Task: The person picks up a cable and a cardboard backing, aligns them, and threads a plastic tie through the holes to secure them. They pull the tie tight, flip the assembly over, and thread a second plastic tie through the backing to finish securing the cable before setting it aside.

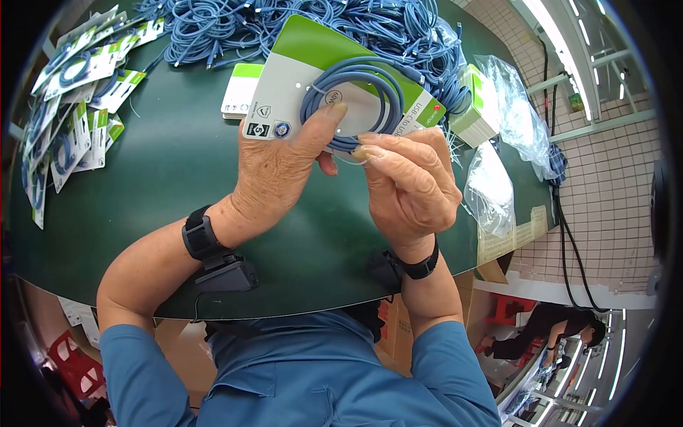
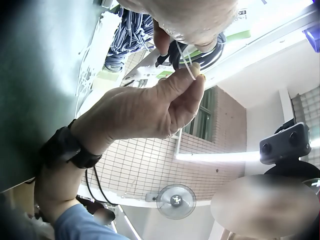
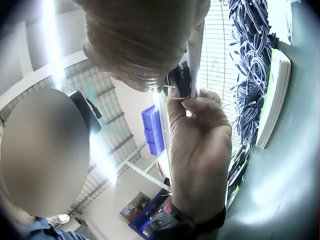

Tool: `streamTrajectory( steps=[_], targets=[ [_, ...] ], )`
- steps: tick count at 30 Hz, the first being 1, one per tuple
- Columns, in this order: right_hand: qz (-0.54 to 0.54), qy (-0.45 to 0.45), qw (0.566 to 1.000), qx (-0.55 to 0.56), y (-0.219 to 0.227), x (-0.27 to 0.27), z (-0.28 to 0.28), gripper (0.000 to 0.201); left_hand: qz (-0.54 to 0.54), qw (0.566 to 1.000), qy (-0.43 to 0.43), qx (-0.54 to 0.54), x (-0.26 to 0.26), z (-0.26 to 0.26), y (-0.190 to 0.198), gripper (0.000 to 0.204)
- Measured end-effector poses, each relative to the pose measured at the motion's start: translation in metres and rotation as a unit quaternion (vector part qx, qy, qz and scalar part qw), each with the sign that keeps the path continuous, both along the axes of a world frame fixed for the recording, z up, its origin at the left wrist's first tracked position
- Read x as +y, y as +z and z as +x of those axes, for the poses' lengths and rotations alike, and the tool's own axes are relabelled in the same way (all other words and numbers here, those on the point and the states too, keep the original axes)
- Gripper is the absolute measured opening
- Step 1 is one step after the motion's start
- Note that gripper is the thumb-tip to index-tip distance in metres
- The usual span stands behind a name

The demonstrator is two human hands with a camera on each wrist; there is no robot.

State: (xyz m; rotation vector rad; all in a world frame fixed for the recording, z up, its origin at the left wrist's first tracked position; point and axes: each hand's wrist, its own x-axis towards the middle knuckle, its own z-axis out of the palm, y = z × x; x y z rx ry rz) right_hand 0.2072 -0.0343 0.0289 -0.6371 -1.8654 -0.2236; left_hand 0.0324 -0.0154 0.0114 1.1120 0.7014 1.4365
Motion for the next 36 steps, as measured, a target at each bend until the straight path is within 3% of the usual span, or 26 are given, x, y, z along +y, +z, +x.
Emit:
streamTrajectory(
  steps=[36],
  targets=[
    [-0.023,0.014,1.000,-0.008,-0.0033,0.0025,-0.0024,0.028,0.035,0.999,0.010,0.036,0.0012,-0.0012,-0.0036,0.023]
  ],
)
